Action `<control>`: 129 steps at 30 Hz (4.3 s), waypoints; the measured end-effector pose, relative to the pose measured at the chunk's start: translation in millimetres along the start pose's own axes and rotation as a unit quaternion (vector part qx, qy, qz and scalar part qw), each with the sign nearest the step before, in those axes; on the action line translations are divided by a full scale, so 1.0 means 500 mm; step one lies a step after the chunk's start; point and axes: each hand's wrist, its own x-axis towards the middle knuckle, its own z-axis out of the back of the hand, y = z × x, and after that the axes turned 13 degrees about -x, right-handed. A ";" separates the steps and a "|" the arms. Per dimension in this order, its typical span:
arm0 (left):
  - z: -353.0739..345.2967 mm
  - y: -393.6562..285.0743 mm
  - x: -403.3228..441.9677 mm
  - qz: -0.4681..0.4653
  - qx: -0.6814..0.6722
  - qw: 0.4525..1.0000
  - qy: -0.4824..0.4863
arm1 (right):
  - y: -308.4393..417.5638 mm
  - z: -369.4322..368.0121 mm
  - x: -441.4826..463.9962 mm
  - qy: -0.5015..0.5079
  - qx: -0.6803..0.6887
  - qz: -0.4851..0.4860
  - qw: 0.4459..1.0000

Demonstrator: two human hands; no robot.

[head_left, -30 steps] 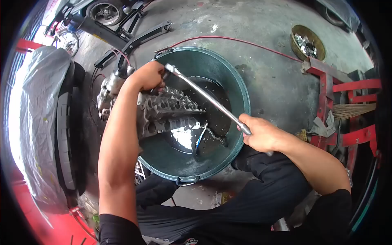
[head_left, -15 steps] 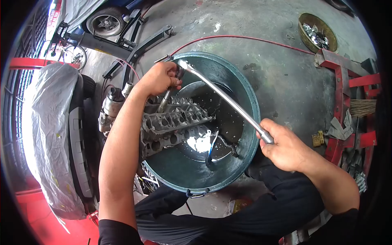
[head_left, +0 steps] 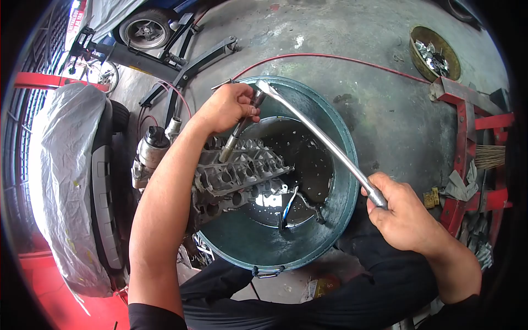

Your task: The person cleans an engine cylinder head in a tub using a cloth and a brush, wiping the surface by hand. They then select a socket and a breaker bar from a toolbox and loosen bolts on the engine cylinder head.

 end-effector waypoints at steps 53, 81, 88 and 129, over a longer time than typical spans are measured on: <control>0.017 0.075 0.020 0.197 0.250 0.938 0.139 | 0.261 -0.025 0.029 0.242 0.280 -0.066 0.927; 0.014 0.113 0.049 0.214 0.270 0.935 0.089 | -0.024 -0.096 0.046 0.055 -0.148 0.018 0.987; -0.008 0.079 0.037 0.124 0.205 0.969 0.056 | -0.024 -0.131 0.021 0.099 0.118 -0.029 0.988; -0.067 0.225 0.137 0.137 0.371 0.907 0.146 | -0.103 -0.124 0.118 0.337 0.108 -0.073 0.932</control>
